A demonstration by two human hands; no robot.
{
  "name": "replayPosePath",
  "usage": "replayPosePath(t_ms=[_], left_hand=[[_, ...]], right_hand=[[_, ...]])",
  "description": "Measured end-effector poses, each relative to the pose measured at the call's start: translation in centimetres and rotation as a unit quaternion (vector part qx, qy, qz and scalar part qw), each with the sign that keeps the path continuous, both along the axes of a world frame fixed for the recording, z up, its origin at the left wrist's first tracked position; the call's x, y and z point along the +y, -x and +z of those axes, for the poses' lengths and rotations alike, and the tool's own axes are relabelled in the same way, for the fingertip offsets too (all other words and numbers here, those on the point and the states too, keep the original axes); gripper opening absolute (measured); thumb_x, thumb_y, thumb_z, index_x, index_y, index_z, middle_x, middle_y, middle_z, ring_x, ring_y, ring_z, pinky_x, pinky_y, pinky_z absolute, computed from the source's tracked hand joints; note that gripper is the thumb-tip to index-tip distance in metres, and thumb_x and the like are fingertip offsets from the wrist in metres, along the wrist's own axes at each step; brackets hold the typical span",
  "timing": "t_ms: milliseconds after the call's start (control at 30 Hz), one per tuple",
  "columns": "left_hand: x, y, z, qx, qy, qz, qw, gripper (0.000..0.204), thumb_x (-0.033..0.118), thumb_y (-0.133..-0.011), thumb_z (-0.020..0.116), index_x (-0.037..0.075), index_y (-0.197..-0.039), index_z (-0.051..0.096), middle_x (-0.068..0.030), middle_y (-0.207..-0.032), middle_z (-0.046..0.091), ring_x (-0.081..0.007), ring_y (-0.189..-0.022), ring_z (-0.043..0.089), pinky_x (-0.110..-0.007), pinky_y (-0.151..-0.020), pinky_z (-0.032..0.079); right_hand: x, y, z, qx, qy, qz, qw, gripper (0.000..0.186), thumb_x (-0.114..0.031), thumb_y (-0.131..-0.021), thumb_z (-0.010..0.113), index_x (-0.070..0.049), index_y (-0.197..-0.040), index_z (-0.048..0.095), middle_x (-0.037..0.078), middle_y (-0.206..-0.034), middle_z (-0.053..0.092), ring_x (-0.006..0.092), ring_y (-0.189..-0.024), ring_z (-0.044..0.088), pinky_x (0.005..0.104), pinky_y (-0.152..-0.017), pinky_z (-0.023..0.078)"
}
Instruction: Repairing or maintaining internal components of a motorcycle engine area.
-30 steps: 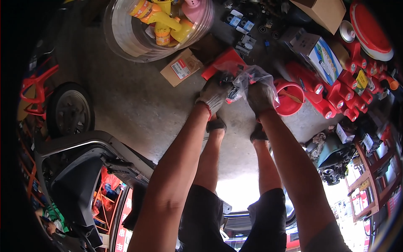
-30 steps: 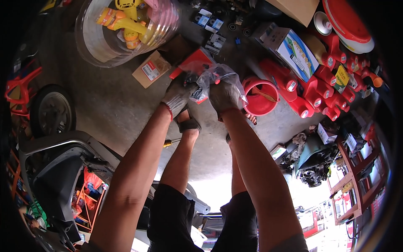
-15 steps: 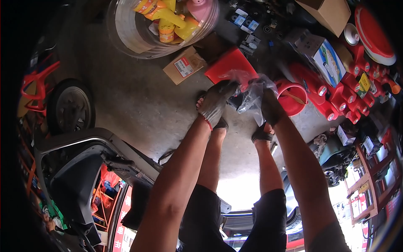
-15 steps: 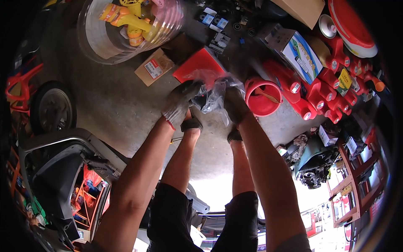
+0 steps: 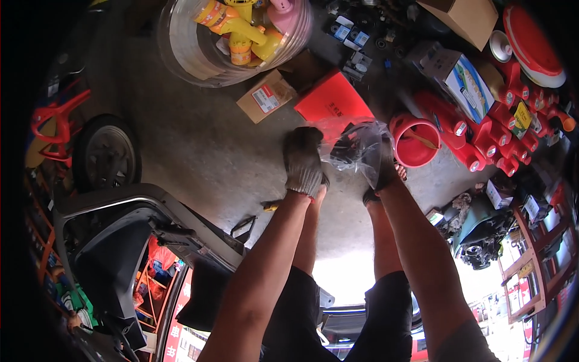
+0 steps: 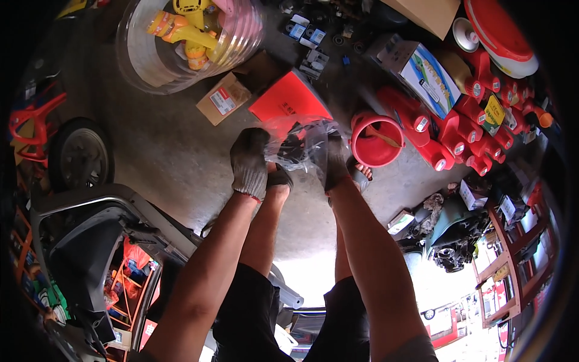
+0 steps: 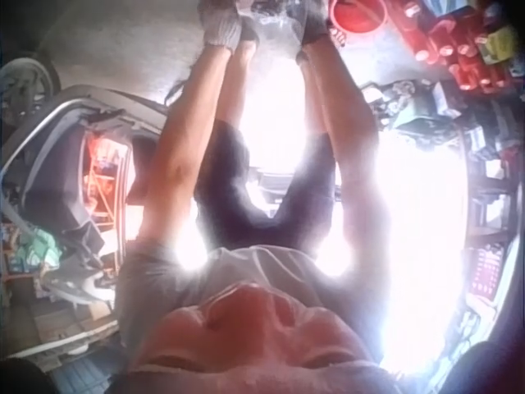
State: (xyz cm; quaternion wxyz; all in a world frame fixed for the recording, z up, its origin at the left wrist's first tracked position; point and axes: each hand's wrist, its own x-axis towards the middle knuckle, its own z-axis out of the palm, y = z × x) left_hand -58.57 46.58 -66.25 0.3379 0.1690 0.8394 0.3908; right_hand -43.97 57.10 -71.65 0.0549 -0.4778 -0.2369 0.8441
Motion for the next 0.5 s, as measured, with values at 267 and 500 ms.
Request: replayPosePath(t_ms=[267,500], left_hand=[[0.4,-1.0,2.0,0.023,0.008,-0.027,0.999,0.022,0.022,-0.093,0.052,0.004,-0.094,0.063,-0.0132,-0.089,0.063,-0.0272,-0.087,0.059,-0.036,-0.082,0.045],[0.4,-3.2,3.3,-0.06,0.035,0.057,0.996,0.032,0.029,-0.092,0.056,0.002,-0.108,0.06,-0.022,-0.105,0.058,-0.0378,-0.098,0.051,-0.043,-0.094,0.037]], right_hand=[[-0.5,0.5,-1.2,0.01,0.072,-0.196,0.978,0.013,-0.011,-0.091,0.053,0.001,-0.093,0.058,0.011,-0.084,0.061,0.0271,-0.076,0.065,0.0372,-0.071,0.057],[-0.4,-0.9,0.1,-0.007,0.088,-0.121,0.989,0.014,-0.007,-0.095,0.047,-0.001,-0.1,0.059,0.011,-0.093,0.064,0.0192,-0.083,0.064,0.0323,-0.073,0.056]])
